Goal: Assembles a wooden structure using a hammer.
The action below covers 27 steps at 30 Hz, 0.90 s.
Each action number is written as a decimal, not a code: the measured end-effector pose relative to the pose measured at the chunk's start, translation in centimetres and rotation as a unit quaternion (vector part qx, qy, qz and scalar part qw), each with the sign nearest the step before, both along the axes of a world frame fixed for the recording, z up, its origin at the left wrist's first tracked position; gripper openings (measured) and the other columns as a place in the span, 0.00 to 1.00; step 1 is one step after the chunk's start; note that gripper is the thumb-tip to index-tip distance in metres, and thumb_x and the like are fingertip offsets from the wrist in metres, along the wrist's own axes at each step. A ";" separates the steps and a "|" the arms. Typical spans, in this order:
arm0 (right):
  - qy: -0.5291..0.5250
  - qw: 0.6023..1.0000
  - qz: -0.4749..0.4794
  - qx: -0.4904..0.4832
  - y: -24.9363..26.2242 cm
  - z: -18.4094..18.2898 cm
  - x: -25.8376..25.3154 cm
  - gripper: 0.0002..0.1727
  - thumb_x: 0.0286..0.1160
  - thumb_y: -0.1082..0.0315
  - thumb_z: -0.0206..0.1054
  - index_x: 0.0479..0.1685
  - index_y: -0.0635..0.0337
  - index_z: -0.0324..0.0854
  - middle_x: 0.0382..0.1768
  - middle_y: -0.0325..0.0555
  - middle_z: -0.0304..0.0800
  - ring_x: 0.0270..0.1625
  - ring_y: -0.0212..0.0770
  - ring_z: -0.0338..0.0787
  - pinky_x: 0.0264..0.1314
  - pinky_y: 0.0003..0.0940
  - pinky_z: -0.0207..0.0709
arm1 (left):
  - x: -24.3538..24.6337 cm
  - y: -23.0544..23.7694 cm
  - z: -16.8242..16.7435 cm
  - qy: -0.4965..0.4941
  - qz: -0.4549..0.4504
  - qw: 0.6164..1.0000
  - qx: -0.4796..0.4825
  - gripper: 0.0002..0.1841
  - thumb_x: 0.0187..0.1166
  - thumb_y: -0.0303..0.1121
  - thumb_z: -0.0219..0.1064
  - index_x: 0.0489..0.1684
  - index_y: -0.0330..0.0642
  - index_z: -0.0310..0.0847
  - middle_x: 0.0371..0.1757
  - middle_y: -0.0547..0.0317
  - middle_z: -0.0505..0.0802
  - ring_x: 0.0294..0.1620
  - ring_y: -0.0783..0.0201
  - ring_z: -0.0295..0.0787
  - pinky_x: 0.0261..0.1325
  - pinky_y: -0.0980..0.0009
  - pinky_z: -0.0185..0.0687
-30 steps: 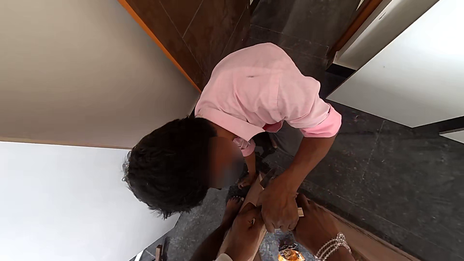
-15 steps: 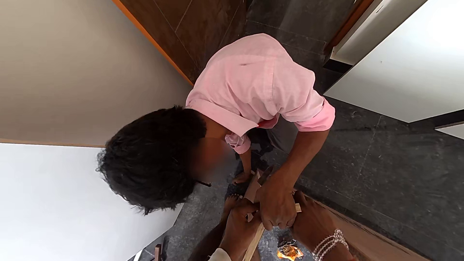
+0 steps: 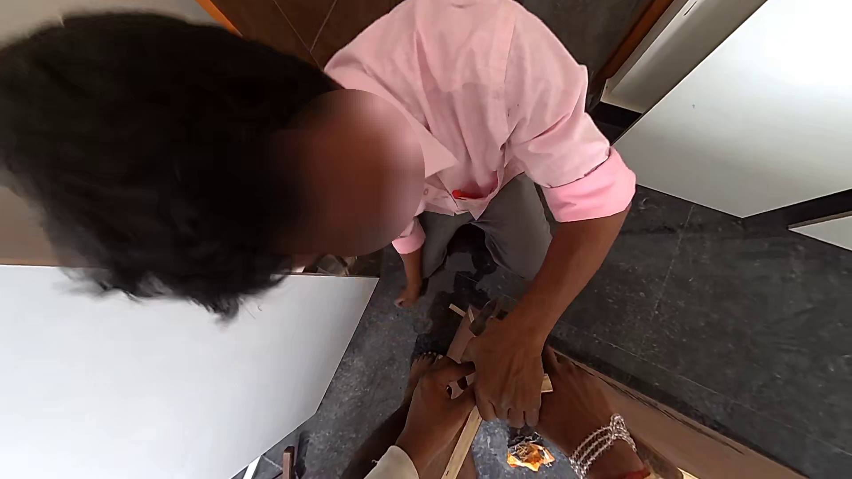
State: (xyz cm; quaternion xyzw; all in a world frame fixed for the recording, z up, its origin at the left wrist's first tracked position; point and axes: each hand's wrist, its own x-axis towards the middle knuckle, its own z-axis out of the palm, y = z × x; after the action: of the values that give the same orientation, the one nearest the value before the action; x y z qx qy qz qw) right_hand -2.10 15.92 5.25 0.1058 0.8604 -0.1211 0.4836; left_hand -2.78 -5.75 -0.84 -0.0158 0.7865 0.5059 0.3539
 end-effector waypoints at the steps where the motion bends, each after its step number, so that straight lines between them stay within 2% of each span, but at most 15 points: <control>1: -0.002 1.000 -0.006 -0.003 0.1 0.2 -0.1 0.42 0.74 0.45 0.67 0.85 0.60 0.67 0.78 0.59 0.75 0.73 0.61 0.81 0.67 0.56 0.77 | -0.3 -0.2 -0.1 -0.002 -0.016 1.000 0.000 0.17 0.67 0.46 0.74 0.50 0.50 0.96 0.43 0.65 0.89 0.44 0.75 0.84 0.44 0.77 0.81; 3: -0.010 1.000 -0.010 -0.009 0.1 0.4 -0.2 0.43 0.74 0.48 0.68 0.87 0.64 0.63 0.80 0.62 0.73 0.75 0.63 0.80 0.68 0.57 0.76 | -0.8 -0.5 -0.1 0.005 -0.049 0.999 -0.016 0.19 0.68 0.49 0.73 0.52 0.53 0.95 0.44 0.65 0.88 0.45 0.73 0.83 0.47 0.73 0.80; 5: 0.000 1.000 -0.007 -0.007 0.1 0.4 0.0 0.42 0.75 0.48 0.67 0.85 0.65 0.65 0.79 0.63 0.73 0.73 0.64 0.81 0.67 0.58 0.77 | -1.0 -0.3 0.2 0.023 -0.063 0.997 -0.028 0.19 0.67 0.49 0.72 0.54 0.55 0.95 0.44 0.66 0.89 0.47 0.70 0.82 0.54 0.64 0.77; 8: 0.038 0.999 0.014 -0.001 -0.1 0.1 0.7 0.36 0.76 0.49 0.66 0.79 0.64 0.74 0.74 0.64 0.78 0.70 0.65 0.83 0.63 0.59 0.79 | -0.5 0.5 0.4 0.056 -0.039 0.998 0.003 0.21 0.66 0.48 0.73 0.56 0.52 0.94 0.44 0.65 0.91 0.47 0.73 0.86 0.53 0.69 0.84; 10: 0.049 0.997 0.054 -0.003 -0.3 -0.4 0.9 0.28 0.76 0.55 0.64 0.71 0.63 0.79 0.69 0.67 0.83 0.67 0.68 0.85 0.55 0.62 0.81 | 0.0 1.2 0.4 0.073 -0.005 0.997 0.014 0.23 0.64 0.53 0.75 0.53 0.51 0.94 0.41 0.67 0.91 0.45 0.75 0.86 0.51 0.72 0.85; 11: 0.041 0.997 0.071 -0.001 -0.3 -0.4 0.7 0.27 0.76 0.56 0.63 0.72 0.60 0.79 0.69 0.68 0.82 0.67 0.69 0.85 0.54 0.62 0.81 | 0.2 1.4 0.4 0.064 0.016 0.998 0.018 0.23 0.64 0.57 0.77 0.52 0.53 0.95 0.41 0.69 0.91 0.44 0.75 0.86 0.49 0.73 0.84; 12: 0.015 0.997 0.076 -0.001 -0.3 -0.3 0.3 0.29 0.77 0.56 0.63 0.79 0.51 0.76 0.71 0.67 0.79 0.69 0.68 0.83 0.55 0.61 0.81 | 0.5 1.5 0.2 0.051 0.036 0.998 0.024 0.23 0.66 0.59 0.77 0.53 0.55 0.95 0.41 0.69 0.90 0.42 0.74 0.86 0.46 0.75 0.84; 13: -0.008 0.997 0.075 -0.001 -0.3 -0.2 -0.1 0.32 0.77 0.56 0.64 0.85 0.41 0.72 0.74 0.65 0.75 0.71 0.67 0.81 0.57 0.60 0.81 | 0.7 1.5 0.0 0.041 0.049 0.998 0.028 0.24 0.68 0.58 0.77 0.56 0.57 0.95 0.43 0.69 0.91 0.43 0.73 0.87 0.46 0.75 0.86; 15: -0.032 0.997 0.077 0.003 -0.4 0.0 -0.6 0.35 0.76 0.56 0.66 0.87 0.33 0.69 0.76 0.64 0.72 0.71 0.65 0.80 0.57 0.58 0.81 | 1.1 1.7 0.1 0.039 0.061 0.997 0.026 0.23 0.72 0.57 0.75 0.60 0.57 0.94 0.49 0.68 0.92 0.50 0.72 0.88 0.52 0.74 0.87; 19: -0.031 0.997 0.073 0.004 -0.6 0.1 -0.7 0.35 0.76 0.56 0.66 0.87 0.34 0.69 0.76 0.63 0.72 0.71 0.65 0.80 0.57 0.58 0.81 | 1.9 2.9 0.6 0.080 0.086 0.993 0.004 0.21 0.76 0.54 0.72 0.58 0.52 0.94 0.54 0.66 0.94 0.57 0.72 0.90 0.61 0.72 0.88; 24: -0.027 0.998 0.063 0.003 -0.6 0.1 -0.5 0.35 0.74 0.57 0.67 0.86 0.34 0.70 0.75 0.62 0.72 0.72 0.63 0.80 0.59 0.57 0.81 | 2.1 1.8 0.6 0.074 0.034 0.996 0.038 0.23 0.84 0.52 0.63 0.68 0.49 0.89 0.66 0.62 0.92 0.69 0.68 0.86 0.72 0.68 0.84; 26: -0.023 0.998 0.062 0.001 -0.6 0.1 -0.5 0.35 0.74 0.57 0.68 0.86 0.34 0.71 0.75 0.63 0.72 0.72 0.64 0.80 0.59 0.58 0.81 | 2.2 1.5 1.0 0.087 -0.010 0.996 0.010 0.29 0.79 0.55 0.65 0.74 0.50 0.84 0.71 0.60 0.89 0.72 0.66 0.85 0.72 0.65 0.85; 27: -0.023 0.998 0.065 0.003 -0.6 0.1 -0.5 0.35 0.74 0.57 0.67 0.86 0.34 0.70 0.75 0.63 0.72 0.72 0.64 0.80 0.59 0.57 0.81 | 2.4 1.6 1.3 0.110 -0.038 0.993 -0.030 0.36 0.73 0.63 0.68 0.77 0.52 0.82 0.74 0.61 0.87 0.71 0.66 0.85 0.67 0.62 0.87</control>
State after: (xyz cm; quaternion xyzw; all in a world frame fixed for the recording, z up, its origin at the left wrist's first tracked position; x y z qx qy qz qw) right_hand -2.59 15.29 5.33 0.0541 0.8542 -0.0847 0.5102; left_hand -0.34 -4.16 0.45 0.0592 0.8355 0.4671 0.2834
